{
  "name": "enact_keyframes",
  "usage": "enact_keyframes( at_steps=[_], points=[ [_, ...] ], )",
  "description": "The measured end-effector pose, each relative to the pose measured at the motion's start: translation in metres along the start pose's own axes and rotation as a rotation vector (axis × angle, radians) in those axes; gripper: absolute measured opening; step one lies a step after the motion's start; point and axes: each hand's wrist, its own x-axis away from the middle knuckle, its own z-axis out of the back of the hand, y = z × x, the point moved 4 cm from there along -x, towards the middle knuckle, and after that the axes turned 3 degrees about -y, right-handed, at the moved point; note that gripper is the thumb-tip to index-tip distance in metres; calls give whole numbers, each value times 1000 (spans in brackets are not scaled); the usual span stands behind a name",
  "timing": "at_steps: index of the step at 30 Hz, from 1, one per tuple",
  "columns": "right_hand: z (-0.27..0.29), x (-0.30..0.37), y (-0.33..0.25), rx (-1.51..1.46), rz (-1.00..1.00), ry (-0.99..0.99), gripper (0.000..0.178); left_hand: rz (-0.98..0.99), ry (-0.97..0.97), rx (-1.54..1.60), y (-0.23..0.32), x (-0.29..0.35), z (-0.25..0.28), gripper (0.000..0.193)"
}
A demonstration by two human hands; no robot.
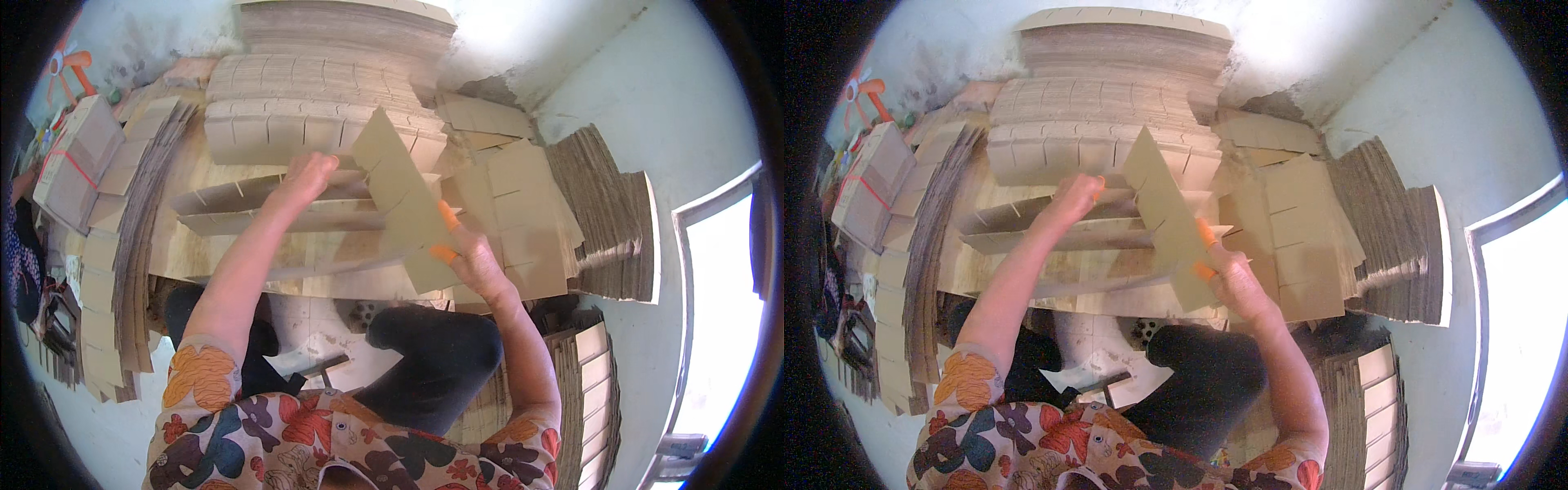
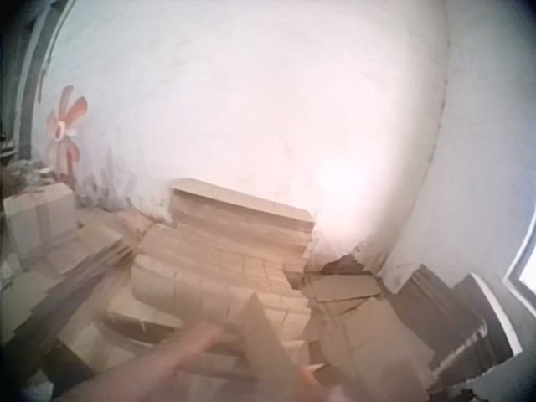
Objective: The person folds pre-scored cardboard sheets into multi-compartment dividers by hand. They repeatedly pick up a flat sheet, fold along the score lines, and place the finished divider onto a growing stack.
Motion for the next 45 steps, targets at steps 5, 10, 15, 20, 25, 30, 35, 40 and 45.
enact_keyframes(
  at_steps=[5,10,15,20,25,30,35,40,45],
  points=[
    [-22,-6,5,-48,21,-89,73,-9,-48,-32,-11,7,-6,6],
    [-35,-17,8,-73,37,-95,75,24,9,51,-18,7,-10,7],
    [-29,-21,-5,-42,52,-202,75,8,14,12,-15,4,-9,6],
    [-41,-25,-5,-27,-46,-185,74,48,-1,39,-22,6,-10,9],
    [-45,-13,7,73,39,-65,77,-106,230,75,22,22,23,7],
    [-43,-13,8,26,95,-63,77,-150,-215,122,90,61,18,17],
    [-44,-22,-11,14,98,-133,77,-178,-153,248,98,79,-26,21],
    [-53,-17,0,241,-54,-131,73,-203,-144,215,103,76,-26,18],
    [-41,-16,0,213,-130,-211,75,-184,-146,213,94,80,-25,17]
  ],
)
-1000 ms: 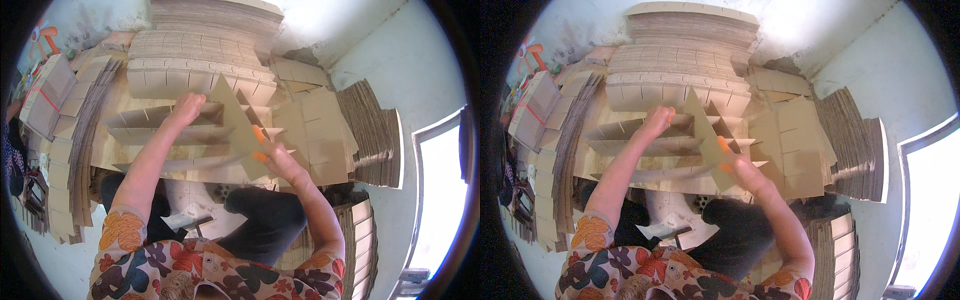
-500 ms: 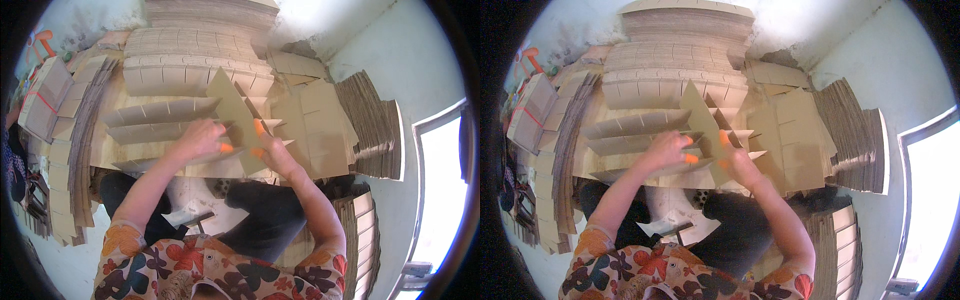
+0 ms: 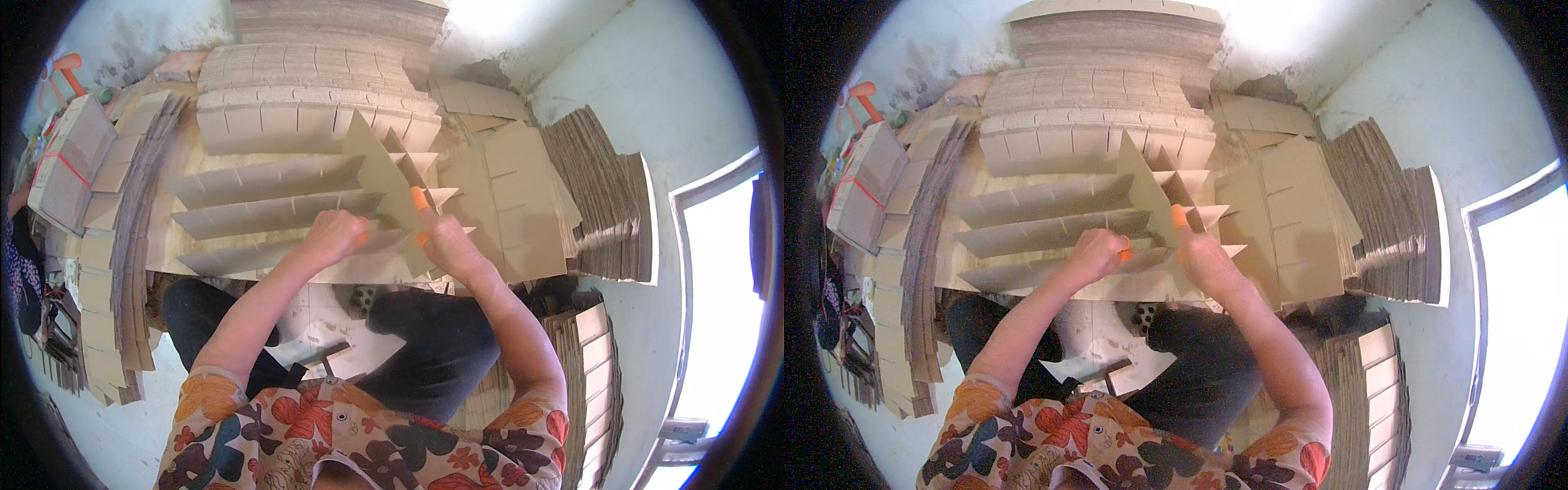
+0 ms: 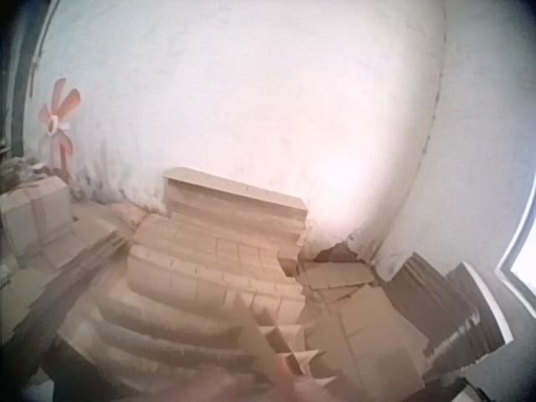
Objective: The person folds pre-scored cardboard sheets into multi-compartment dividers by hand. They repeatedly pick up a flat sheet, fold along the score lines, and place the finished divider onto a growing stack.
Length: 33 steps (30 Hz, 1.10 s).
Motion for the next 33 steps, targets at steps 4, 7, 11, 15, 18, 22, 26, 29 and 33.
enact_keyframes(
  at_steps=[4,7,11,15,18,22,26,29,33],
  points=[
    [-9,1,3,-100,156,76,76,-27,15,-27,1,-1,-2,16],
    [-1,-3,0,-136,321,119,77,-35,-13,15,3,-5,0,15],
    [-9,-9,2,6,103,-50,70,-8,-18,27,8,-6,0,14],
    [-23,-1,-1,152,-63,-195,52,13,-18,38,4,-3,0,13],
    [-28,9,-3,171,-31,-162,38,41,-36,-7,3,-4,-3,13],
    [-43,10,6,27,34,-147,44,30,-68,12,2,-1,-5,16],
    [-19,15,74,147,17,259,42,52,23,101,13,5,9,26],
    [37,50,118,549,-351,713,45,42,174,145,12,20,19,31],
    [85,91,154,764,-786,700,58,41,268,113,6,32,27,30]
  ],
)
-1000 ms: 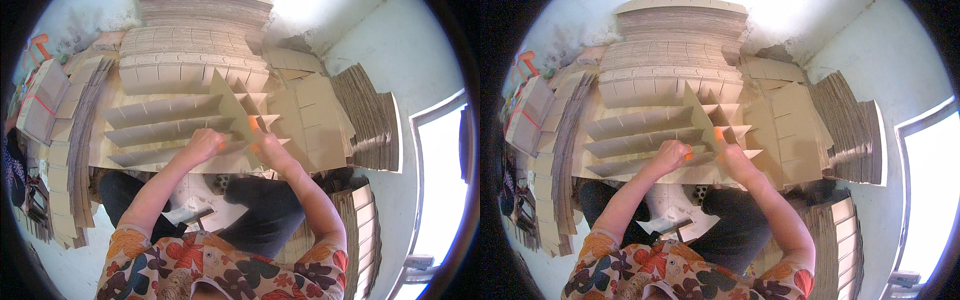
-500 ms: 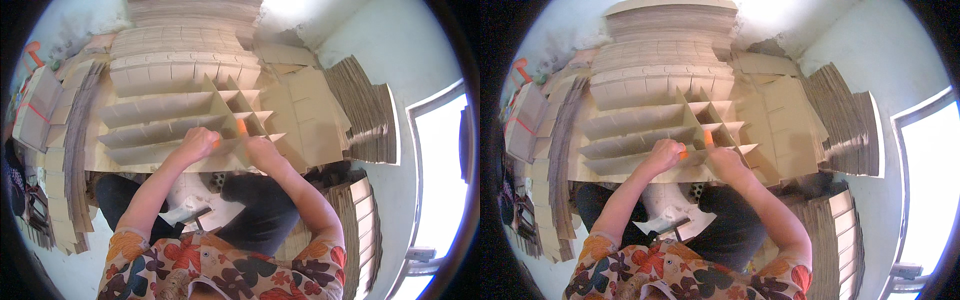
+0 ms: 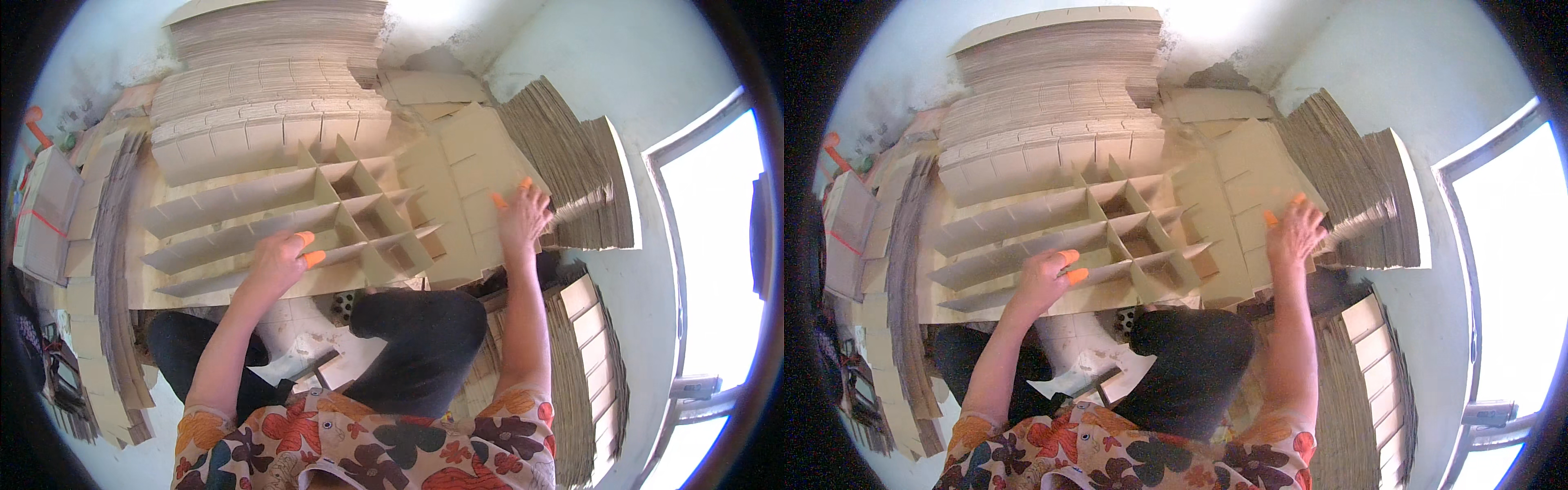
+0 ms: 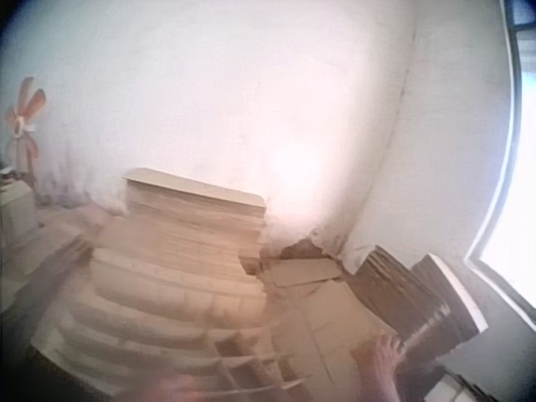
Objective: The person folds pre-scored cardboard sheets into multi-compartment dividers by hand. They repeatedly pick up a flat sheet, fold along the score lines, and place the finished divider onto a growing stack.
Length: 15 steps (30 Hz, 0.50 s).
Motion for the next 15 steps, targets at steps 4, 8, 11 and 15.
enact_keyframes(
  at_steps=[4,8,11,15],
  points=[
    [-3,-15,32,-55,-54,-144,60,67,-76,-38,3,-3,6,28],
    [1,-31,42,-227,-115,-197,44,113,-59,-2,-2,-2,9,26],
    [18,-37,51,-324,-199,-148,36,108,-35,-8,1,2,16,27],
    [84,-31,27,-598,-323,51,31,97,-35,-63,0,13,36,33]
  ],
)
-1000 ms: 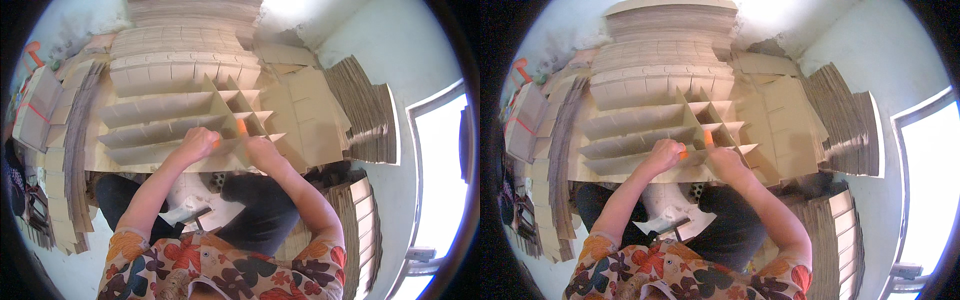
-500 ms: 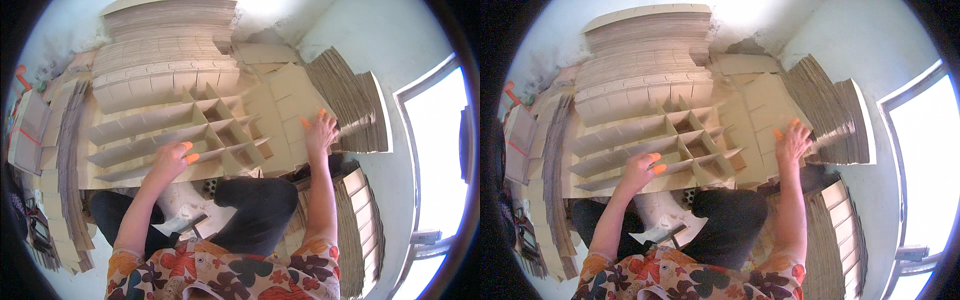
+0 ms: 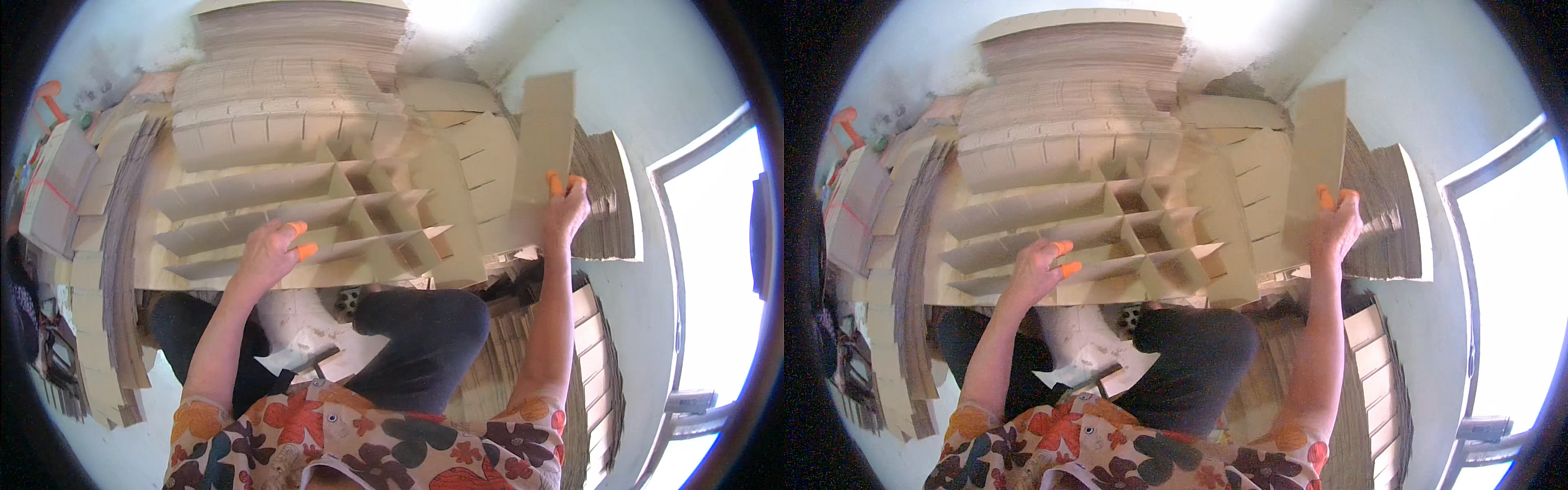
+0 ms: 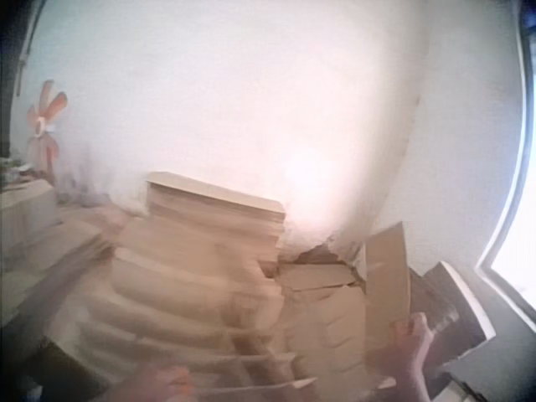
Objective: The person folds pre-scored cardboard sheets into multi-compartment dividers by hand. They repeatedly pick up a flat sheet, fold along the score lines, and place the finished divider onto a growing stack.
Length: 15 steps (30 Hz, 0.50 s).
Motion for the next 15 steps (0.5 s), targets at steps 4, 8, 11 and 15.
enact_keyframes(
  at_steps=[4,8,11,15],
  points=[
    [-1,55,-78,-470,403,-102,40,-129,-9,-81,-7,13,4,35],
    [-30,118,-146,-396,574,-517,55,-158,-29,-39,-28,23,-20,10],
    [-52,148,-171,-481,664,-680,55,-166,-18,-16,-29,26,-24,4],
    [-76,164,-186,-468,677,-762,55,-156,17,40,-21,26,-18,5]
  ],
)
